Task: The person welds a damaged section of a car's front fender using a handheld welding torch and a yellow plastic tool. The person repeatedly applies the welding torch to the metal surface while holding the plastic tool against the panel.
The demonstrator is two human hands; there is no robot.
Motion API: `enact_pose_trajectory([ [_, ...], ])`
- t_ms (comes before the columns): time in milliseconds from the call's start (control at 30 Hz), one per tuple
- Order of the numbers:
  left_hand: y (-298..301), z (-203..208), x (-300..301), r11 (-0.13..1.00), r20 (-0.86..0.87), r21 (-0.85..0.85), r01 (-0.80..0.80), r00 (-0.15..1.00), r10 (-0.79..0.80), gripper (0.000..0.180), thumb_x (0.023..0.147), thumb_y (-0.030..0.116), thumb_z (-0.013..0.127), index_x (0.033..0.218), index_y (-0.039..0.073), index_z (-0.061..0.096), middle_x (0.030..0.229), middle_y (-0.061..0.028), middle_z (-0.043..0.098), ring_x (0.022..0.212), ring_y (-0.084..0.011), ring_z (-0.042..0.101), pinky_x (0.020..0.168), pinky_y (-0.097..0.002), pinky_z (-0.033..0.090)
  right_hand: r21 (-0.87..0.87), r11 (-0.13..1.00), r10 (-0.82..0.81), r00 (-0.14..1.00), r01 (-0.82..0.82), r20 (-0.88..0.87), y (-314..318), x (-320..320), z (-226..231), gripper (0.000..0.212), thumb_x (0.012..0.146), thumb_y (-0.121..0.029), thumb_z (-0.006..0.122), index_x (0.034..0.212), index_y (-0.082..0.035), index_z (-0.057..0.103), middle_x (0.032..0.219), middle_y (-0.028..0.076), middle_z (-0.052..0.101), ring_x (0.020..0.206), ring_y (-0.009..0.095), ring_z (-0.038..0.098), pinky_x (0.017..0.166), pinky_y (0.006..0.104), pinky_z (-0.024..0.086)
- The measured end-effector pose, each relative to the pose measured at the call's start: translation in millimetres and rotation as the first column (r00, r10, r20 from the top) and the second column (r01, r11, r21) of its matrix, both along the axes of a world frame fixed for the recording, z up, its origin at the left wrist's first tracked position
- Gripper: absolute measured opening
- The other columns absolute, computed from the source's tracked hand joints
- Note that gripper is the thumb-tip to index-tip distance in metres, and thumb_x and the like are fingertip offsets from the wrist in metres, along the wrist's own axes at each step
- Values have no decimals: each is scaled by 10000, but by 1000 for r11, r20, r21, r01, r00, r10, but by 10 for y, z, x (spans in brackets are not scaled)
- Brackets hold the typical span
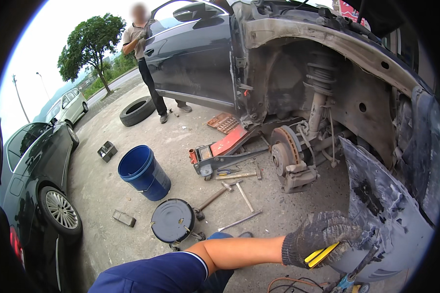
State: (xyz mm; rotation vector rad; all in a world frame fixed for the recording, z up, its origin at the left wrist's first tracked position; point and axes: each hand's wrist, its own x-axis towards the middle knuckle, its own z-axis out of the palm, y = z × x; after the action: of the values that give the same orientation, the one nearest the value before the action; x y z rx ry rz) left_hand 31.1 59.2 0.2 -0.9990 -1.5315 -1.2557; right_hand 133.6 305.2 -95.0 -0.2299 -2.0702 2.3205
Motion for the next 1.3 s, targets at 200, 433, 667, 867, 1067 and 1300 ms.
enact_pose_trajectory([
  [200, 7, 32, 13, 999, -12, 31, 4, 1000, -4, 421, 739, 9, 688, 1157, -1, 643, 959, -167, 675, 838, -368, 655, 735, -442, 530, -27, 999, 18, 1000, -17, 16, 80, 25, -67, 480, 1002, -330, 465, 1371, -25, 490, 794, 0, 541, 610, 94, 468, 532, 234, 379],
  [433, 33, 14, -12, 1000, -14, 30, -6, 1000, 6, 426, 732, 6, 686, 1155, 3, 641, 951, -170, 674, 838, -366, 657, 734, -441, 533, 60, 996, -55, 997, 58, -58, -71, 36, 59, 421, 1018, -307, 432, 1299, -13, 540, 729, -12, 501, 540, 79, 421, 478, 221, 337],
  [667, 20, -7, 7, 999, -16, 8, -50, 999, 50, 415, 740, 4, 684, 1153, 2, 640, 970, -181, 669, 858, -377, 652, 747, -450, 532, 227, 971, -51, 994, 72, -98, -232, 84, 218, 388, 1024, -271, 433, 1298, -14, 528, 714, -13, 481, 533, 70, 415, 468, 214, 340],
  [867, 10, 6, 3, 1000, 20, -7, 0, 1000, 0, 395, 749, 3, 677, 1142, -1, 642, 966, -182, 666, 860, -379, 647, 746, -454, 530, 58, 996, -67, 997, 69, -35, -159, 58, 114, 413, 1026, -305, 430, 1308, -16, 518, 698, -22, 458, 517, 72, 389, 458, 216, 327],
  [1067, 5, -2, 7, 1000, 15, -9, -18, 1000, 18, 377, 757, 16, 683, 1132, 1, 646, 979, -183, 662, 869, -385, 641, 743, -453, 525, -76, 992, -92, 992, 99, 83, -84, 42, 89, 408, 1029, -285, 419, 1317, -14, 519, 746, -8, 514, 559, 82, 440, 478, 238, 368],
  [1300, 25, -23, -20, 1000, 22, -22, -9, 1000, 9, 382, 751, 29, 700, 1129, 11, 652, 987, -181, 659, 884, -380, 640, 745, -448, 524, 113, 991, -62, 996, 69, -62, -139, 77, 124, 337, 1015, -221, 462, 1265, -11, 546, 790, 12, 550, 596, 83, 469, 504, 222, 375],
])
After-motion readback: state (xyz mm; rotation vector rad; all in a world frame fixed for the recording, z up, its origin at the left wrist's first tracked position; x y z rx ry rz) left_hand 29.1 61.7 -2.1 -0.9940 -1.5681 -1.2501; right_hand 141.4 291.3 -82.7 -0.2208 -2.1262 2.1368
